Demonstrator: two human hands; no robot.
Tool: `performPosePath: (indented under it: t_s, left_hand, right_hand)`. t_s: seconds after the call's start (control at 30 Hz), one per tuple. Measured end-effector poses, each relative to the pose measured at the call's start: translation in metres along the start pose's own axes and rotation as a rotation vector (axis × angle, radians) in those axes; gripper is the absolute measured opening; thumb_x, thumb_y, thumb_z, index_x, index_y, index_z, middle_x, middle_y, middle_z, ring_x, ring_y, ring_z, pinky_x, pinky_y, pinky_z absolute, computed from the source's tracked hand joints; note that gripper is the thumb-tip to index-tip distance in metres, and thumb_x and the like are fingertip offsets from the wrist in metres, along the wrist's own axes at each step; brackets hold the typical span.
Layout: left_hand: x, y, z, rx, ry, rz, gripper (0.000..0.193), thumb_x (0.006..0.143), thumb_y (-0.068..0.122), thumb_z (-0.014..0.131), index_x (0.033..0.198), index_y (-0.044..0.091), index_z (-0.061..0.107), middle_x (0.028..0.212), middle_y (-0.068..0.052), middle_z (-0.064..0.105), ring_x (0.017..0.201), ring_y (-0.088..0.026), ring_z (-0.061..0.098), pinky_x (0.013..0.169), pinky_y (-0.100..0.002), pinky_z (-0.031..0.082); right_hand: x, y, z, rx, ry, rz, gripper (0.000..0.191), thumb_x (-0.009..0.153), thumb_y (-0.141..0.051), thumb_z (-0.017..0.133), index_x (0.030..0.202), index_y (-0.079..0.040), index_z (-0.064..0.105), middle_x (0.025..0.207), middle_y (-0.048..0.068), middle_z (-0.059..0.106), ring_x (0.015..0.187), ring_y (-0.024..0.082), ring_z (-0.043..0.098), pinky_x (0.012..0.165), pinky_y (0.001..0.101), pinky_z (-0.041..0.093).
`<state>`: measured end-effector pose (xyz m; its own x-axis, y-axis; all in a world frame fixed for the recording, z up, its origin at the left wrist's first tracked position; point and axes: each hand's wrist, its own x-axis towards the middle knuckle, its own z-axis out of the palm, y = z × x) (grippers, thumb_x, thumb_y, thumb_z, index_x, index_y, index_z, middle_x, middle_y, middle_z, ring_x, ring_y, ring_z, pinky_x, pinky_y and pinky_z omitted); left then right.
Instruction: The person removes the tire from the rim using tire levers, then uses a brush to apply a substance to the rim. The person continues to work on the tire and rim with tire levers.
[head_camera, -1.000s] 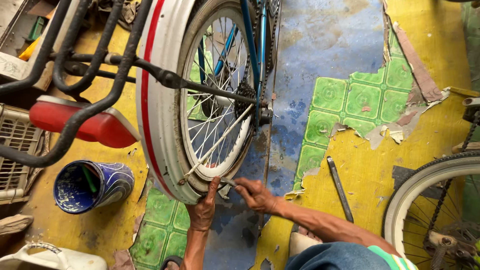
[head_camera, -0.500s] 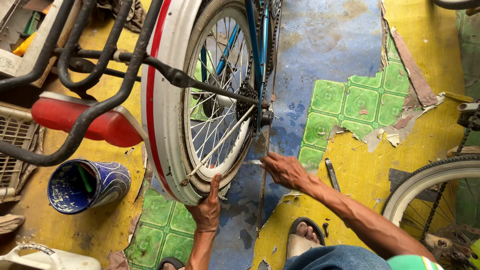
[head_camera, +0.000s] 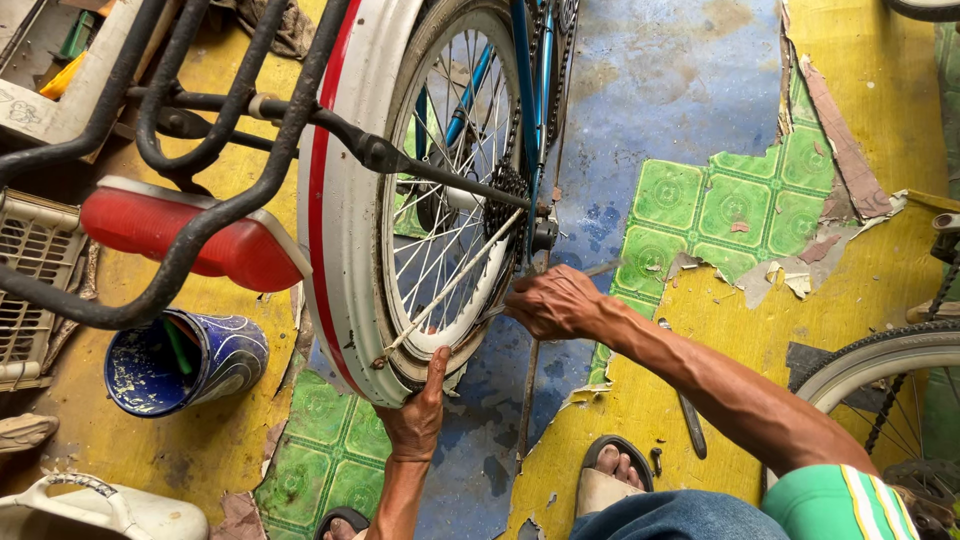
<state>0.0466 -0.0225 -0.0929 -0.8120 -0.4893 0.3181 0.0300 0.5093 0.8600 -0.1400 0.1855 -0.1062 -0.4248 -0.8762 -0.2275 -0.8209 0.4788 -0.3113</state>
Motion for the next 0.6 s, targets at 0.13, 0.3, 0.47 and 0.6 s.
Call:
performPosePath:
  t_s: [0.13, 0.3, 0.47, 0.6]
  left_hand:
    - [0.000, -0.002, -0.003, 0.072, -0.058, 0.063, 0.040, 0.088, 0.013, 0.082, 0.125, 0.005, 0.069, 0.122, -0.007, 0.075, 0.112, -0.019, 0.074, 0.096, -0.033, 0.055]
    - [0.001, -0.004, -0.006, 0.475, -0.057, 0.306, 0.042, 0.088, 0.017, 0.082, 0.126, 0.005, 0.069, 0.126, -0.014, 0.071, 0.116, -0.030, 0.068, 0.102, -0.043, 0.053]
    - [-0.006, -0.021, -0.006, 0.519, -0.014, 0.356, 0.043, 0.086, 0.020, 0.081, 0.125, 0.005, 0.069, 0.130, -0.019, 0.065, 0.120, -0.035, 0.063, 0.103, -0.048, 0.050]
    - [-0.029, -0.058, -0.006, 0.800, -0.122, 0.486, 0.044, 0.086, 0.016, 0.077, 0.130, 0.020, 0.069, 0.133, -0.005, 0.065, 0.120, -0.031, 0.063, 0.103, -0.049, 0.049]
  right_hand:
    - [0.007, -0.001, -0.007, -0.067, 0.015, -0.050, 0.033, 0.101, -0.030, 0.050, 0.073, -0.012, 0.056, 0.068, 0.003, 0.052, 0.047, 0.014, 0.037, 0.040, 0.0350, 0.035]
    - [0.017, -0.013, -0.004, -0.126, -0.116, -0.024, 0.024, 0.097, -0.025, 0.049, 0.080, -0.012, 0.059, 0.067, 0.001, 0.051, 0.046, 0.013, 0.036, 0.036, 0.0306, 0.035]
    - [-0.001, -0.014, 0.028, 0.122, 0.009, 0.138, 0.036, 0.105, -0.038, 0.044, 0.091, -0.015, 0.068, 0.061, 0.004, 0.052, 0.042, 0.015, 0.033, 0.035, 0.0338, 0.030]
    - [-0.025, -0.043, 0.085, 0.380, 0.286, 0.386, 0.034, 0.102, -0.041, 0.050, 0.096, -0.016, 0.071, 0.065, 0.003, 0.057, 0.042, 0.013, 0.040, 0.033, 0.0337, 0.032]
